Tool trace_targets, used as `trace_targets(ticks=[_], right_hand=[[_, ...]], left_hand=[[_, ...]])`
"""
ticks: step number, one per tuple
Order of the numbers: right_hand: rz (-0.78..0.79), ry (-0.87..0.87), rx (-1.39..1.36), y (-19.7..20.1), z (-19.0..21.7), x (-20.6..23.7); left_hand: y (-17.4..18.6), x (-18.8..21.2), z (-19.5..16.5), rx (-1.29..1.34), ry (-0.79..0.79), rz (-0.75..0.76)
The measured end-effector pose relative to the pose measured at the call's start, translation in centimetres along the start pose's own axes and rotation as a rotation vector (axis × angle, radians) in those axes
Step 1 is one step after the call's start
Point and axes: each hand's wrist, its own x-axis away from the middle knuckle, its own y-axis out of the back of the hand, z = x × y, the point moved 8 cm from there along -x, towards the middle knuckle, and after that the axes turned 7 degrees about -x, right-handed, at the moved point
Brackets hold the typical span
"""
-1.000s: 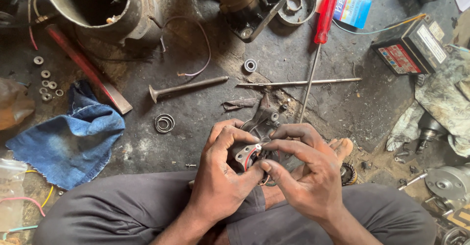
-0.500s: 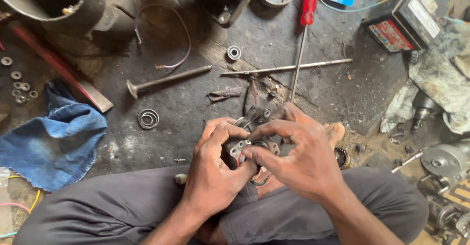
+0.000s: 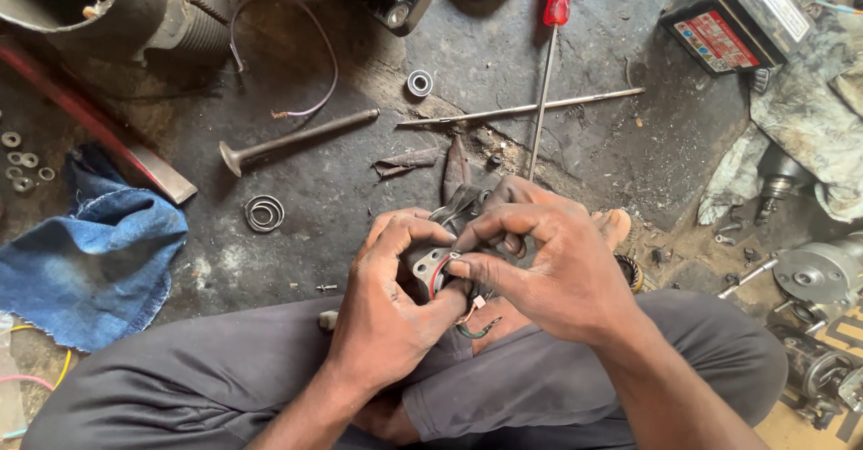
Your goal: The person sits on the workshop floor and works on a small engine starter motor, fitting small screws and components into the housing by hand and using a screwdriver to tighten them. They handle the housing, pick up fasteners from the floor, and at one point reach into a cardboard box of parts.
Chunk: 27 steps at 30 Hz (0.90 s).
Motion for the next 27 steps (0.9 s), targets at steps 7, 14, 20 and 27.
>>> trace_targets(ticks=[7, 14, 20, 27], right_hand=[[0.019, 0.062, -0.067, 0.1, 0.4, 0.2], [-0.020, 0.038, -0.027, 0.6, 0.3, 0.2], [-0.060, -0.110, 0.010, 0.6, -0.5, 0.2], [-0.093, 0.190, 0.076, 0.7, 1.4, 0.7]], left_hand=[[0.0, 0.0, 0.2, 0.007, -0.001, 0.017], [-0.1, -0.1, 0.4, 0.032, 0.033, 0.036], [-0.3, -0.1, 0.6, 0.058, 0.068, 0.068], [-0.1, -0.2, 0.0, 0.032, -0.016, 0.053]])
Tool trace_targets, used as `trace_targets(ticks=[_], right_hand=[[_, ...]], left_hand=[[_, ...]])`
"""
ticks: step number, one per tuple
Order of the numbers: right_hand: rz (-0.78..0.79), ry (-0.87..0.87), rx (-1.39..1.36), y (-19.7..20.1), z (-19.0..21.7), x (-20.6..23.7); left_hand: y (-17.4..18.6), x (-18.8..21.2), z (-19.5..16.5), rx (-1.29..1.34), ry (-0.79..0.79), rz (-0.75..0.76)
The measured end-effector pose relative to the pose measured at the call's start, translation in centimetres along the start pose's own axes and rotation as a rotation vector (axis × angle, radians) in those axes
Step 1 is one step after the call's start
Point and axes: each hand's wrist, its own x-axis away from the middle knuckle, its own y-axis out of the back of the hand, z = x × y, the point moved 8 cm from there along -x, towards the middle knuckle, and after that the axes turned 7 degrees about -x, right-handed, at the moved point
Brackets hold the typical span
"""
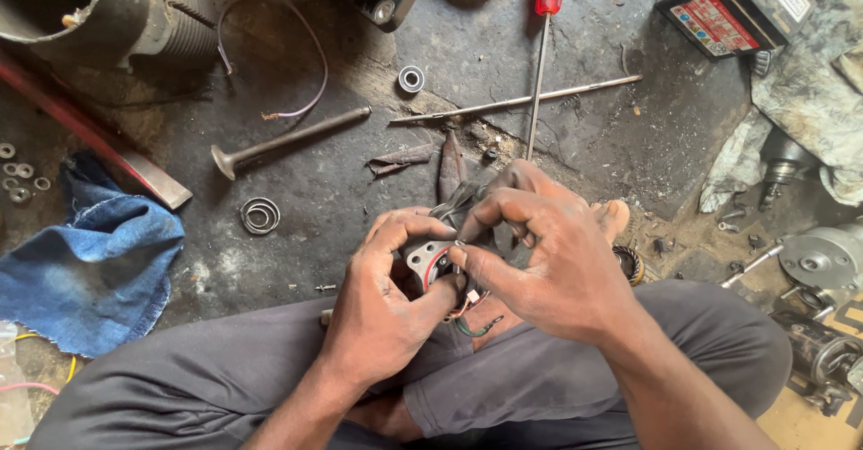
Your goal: The person sits on the workshop floor and works on a small engine starter motor, fitting small screws and components into the housing by hand and using a screwdriver to tighten them. They handle the housing, pick up fasteners from the floor, and at one point reach into a cardboard box of parts.
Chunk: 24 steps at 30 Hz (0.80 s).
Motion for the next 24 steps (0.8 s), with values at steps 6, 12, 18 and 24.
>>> trace_targets(ticks=[6, 12, 18, 24], right_hand=[[0.098, -0.374, -0.043, -0.8, -3.7, 1.3], [0.063, -0.240, -0.176, -0.4, -2.8, 0.6], [0.266, 0.020, -0.220, -0.9, -0.6, 0.0], [0.210, -0.314, -0.266, -0.9, -4.2, 0.4]], left_hand=[[0.4, 0.0, -0.5, -0.070, -0.018, -0.063], [0.7, 0.0, -1.0, -0.097, -0.039, -0.082], [0.7, 0.0, -1.0, -0.077, -0.068, -0.057], [0.4, 0.2, -0.9, -0.052, -0.047, -0.035]])
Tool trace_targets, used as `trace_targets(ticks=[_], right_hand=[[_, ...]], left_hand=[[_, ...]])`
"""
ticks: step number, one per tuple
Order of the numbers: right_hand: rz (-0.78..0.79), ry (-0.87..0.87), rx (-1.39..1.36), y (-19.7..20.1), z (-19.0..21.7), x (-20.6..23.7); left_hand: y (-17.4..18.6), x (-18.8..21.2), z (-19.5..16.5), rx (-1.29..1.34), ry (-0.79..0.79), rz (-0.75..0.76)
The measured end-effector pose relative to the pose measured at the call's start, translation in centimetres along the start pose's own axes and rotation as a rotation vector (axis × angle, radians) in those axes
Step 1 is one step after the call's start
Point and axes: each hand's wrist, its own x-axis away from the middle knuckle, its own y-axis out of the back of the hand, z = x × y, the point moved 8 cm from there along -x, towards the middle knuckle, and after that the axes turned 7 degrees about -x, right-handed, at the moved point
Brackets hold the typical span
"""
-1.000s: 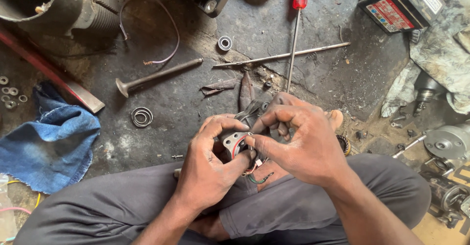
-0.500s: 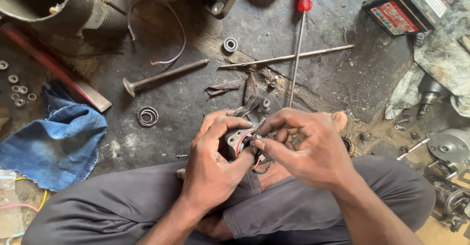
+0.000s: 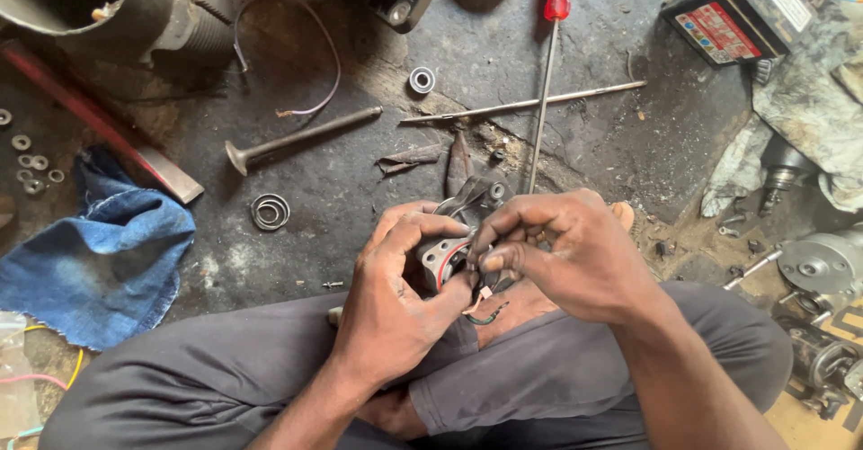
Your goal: The person sits on the workshop floor and works on a small engine starter motor, fitting small screws and components into the housing by hand and using a screwdriver to tighten them. They handle the housing, pick up fasteners from the floor, and at one point reach into a cardboard box of parts.
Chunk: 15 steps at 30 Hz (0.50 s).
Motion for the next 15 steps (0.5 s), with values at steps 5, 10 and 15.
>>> trace_targets(ticks=[5, 10, 15], right_hand=[[-0.062, -0.058, -0.116, 0.3, -1.4, 0.1], [-0.075, -0.117, -0.228, 0.2, -2.5, 0.0], [-0.107, -0.166, -0.275, 0.3, -3.1, 0.1]], left_hand=[[0.0, 0.0, -0.1, -0.007, 0.016, 0.001], [0.3, 0.0, -0.4, -0.026, 0.001, -0.035], [0.6, 0.1, -0.8, -0.074, -0.011, -0.074]])
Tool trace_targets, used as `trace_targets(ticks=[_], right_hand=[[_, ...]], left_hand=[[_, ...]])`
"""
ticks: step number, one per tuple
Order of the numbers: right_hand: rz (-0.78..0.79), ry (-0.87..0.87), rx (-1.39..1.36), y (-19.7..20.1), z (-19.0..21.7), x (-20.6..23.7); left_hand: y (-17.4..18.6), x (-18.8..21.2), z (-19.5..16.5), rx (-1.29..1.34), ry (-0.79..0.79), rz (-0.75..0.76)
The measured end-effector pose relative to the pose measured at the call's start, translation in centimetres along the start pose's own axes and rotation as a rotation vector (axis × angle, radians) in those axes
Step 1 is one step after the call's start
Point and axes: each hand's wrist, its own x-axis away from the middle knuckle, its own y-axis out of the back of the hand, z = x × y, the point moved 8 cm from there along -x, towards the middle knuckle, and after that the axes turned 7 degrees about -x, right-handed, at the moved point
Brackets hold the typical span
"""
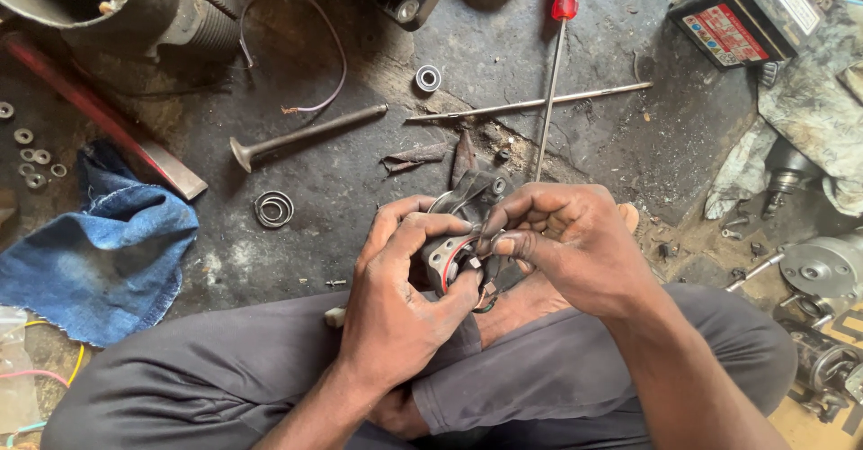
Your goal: The person sits on the workshop floor and works on a small engine starter motor, fitting small screws and components into the housing by hand and using a screwdriver to tighten them. They handle the housing, pick up fasteners from the floor, and at one point reach into a cardboard box of parts.
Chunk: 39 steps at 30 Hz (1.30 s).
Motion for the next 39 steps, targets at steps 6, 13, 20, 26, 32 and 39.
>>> trace_targets(ticks=[6, 13, 20, 26, 32, 39], right_hand=[[0.014, 0.129, 0.170, -0.5, 1.5, 0.3], [0.023, 0.224, 0.306, -1.4, 3.3, 0.6], [0.058, 0.306, 0.327, -2.0, 4.5, 0.9], [0.046, 0.392, 0.399, -2.0, 5.4, 1.2], [0.010, 0.458, 0.397, -1.9, 5.9, 2.0], [-0.042, 0.482, 0.528, -1.9, 5.7, 2.6]], left_hand=[[0.0, -0.1, 0.2, 0.016, 0.024, 0.019], [-0.3, -0.2, 0.7, 0.117, 0.045, 0.071], [-1.1, -0.2, 1.6, 0.175, 0.084, 0.133], [-1.3, -0.2, 2.0, 0.239, 0.133, 0.132], [-1.1, -0.2, 2.2, 0.227, 0.181, 0.114], [-1.2, -0.1, 2.8, 0.354, 0.287, 0.118]])
